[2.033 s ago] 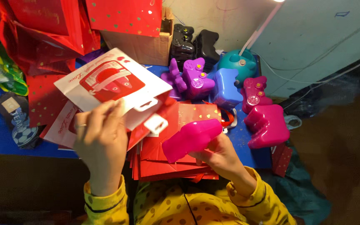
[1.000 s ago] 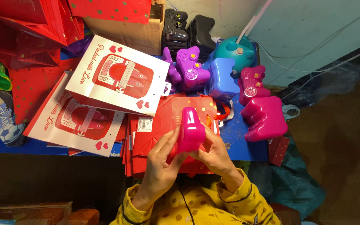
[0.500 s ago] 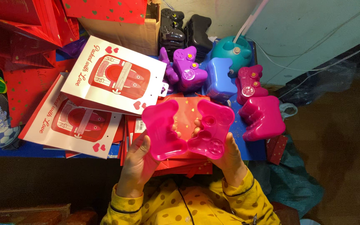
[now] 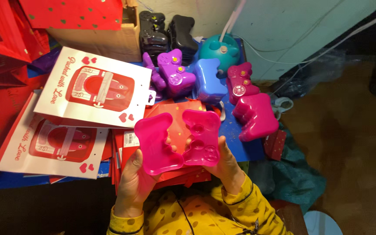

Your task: The person sits at a table and packs colorful plastic toy figures into red Valentine's Day gift bags one at a time, opening each bag, inserting a toy, and stacking the filled bags with greeting cards on the table.

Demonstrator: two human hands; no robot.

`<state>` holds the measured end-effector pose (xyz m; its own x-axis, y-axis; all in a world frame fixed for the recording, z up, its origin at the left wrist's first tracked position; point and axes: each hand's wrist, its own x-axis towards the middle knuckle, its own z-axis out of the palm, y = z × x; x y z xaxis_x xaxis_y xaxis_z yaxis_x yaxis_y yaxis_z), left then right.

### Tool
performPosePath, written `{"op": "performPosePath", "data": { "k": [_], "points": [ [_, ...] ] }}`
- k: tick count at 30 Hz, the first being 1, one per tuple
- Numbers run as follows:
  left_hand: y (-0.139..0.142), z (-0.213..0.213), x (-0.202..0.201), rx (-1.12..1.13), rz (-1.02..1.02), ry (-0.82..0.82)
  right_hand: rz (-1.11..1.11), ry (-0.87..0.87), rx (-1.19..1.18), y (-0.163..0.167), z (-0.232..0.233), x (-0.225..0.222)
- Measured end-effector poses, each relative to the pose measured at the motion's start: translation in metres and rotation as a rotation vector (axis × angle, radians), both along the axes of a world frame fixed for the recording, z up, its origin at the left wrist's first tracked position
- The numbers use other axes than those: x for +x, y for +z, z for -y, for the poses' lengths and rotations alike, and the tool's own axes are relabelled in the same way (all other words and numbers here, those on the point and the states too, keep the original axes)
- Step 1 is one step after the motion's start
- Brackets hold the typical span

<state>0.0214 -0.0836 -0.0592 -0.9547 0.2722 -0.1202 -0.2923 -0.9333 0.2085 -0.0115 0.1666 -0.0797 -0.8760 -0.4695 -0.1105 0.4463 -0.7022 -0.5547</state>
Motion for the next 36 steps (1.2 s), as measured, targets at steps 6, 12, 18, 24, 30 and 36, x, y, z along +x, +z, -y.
{"op": "performPosePath", "data": {
  "k": [6,12,18,24,30,36],
  "points": [
    [-0.002,-0.011,-0.002,-0.075,0.082,0.023,-0.147,-0.131,0.098,0.04,-0.023,-0.001],
    [-0.001,-0.015,0.0,-0.096,0.142,0.017,-0.509,-0.471,0.597,0.127,-0.083,-0.047],
    [0.004,-0.023,0.003,-0.122,0.033,-0.005,-0.75,-0.354,1.456,0.155,-0.119,-0.146],
    [0.007,-0.025,0.009,-0.193,0.055,-0.005,-0.915,-0.31,2.27,0.109,-0.121,-0.213],
    [0.004,-0.02,0.012,-0.197,0.078,0.014,-0.743,-0.051,2.506,0.082,-0.11,-0.229],
    [-0.005,-0.024,0.01,-0.206,0.099,-0.004,-0.79,0.059,2.567,0.074,-0.104,-0.228]
  ]
}}
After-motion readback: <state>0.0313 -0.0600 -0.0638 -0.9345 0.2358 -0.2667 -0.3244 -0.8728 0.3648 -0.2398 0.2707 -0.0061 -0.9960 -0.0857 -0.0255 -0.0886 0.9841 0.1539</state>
